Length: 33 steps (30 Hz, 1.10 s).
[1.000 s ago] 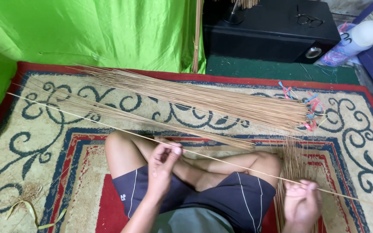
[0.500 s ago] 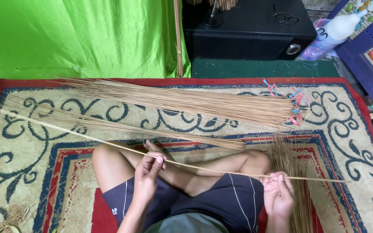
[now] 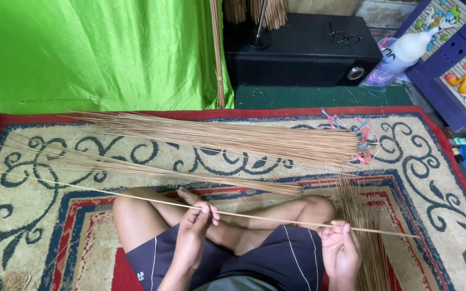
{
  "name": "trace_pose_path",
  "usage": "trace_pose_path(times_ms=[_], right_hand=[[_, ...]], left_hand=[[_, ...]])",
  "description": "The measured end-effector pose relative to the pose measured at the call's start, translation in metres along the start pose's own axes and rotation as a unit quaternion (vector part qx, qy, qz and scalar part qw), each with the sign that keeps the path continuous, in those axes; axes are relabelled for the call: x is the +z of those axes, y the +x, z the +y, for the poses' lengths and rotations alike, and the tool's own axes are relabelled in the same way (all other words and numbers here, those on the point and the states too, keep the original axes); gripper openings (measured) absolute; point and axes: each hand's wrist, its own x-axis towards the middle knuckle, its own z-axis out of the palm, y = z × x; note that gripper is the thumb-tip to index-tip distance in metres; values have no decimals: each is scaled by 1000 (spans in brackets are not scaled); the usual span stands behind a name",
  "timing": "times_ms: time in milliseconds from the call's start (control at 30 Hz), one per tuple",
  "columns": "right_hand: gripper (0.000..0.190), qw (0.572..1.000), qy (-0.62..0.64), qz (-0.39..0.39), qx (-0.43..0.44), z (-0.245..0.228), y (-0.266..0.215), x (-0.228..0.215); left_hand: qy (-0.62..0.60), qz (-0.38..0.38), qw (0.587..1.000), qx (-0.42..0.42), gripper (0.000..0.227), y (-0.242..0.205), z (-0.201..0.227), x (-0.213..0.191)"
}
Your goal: The person is manually stripping and cleaning long, thin wooden sticks, likely palm midribs, to prepare them for crafting.
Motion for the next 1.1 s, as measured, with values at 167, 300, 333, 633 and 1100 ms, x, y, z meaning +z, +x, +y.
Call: trace_pose_path(times_ms=[167,300,333,633,1100], right_hand=[[25,999,-5,22,-41,-7,0,0],[21,996,-70,3,-56,-2,-2,-15],[21,996,-70,3,-56,-3,-3,-15],[24,999,-4,-35,-18,3,-7,10],[20,999,37,1,-12,-2,-10,26]], left_hand=[[-86,10,996,31,30,10,8,-27],[114,38,987,107,27,7,24,-30],[114,38,987,107,27,7,23,-32],[69,15,994,78,25,-6,8,3],[-6,47,988,144,23,-14,-5,7]])
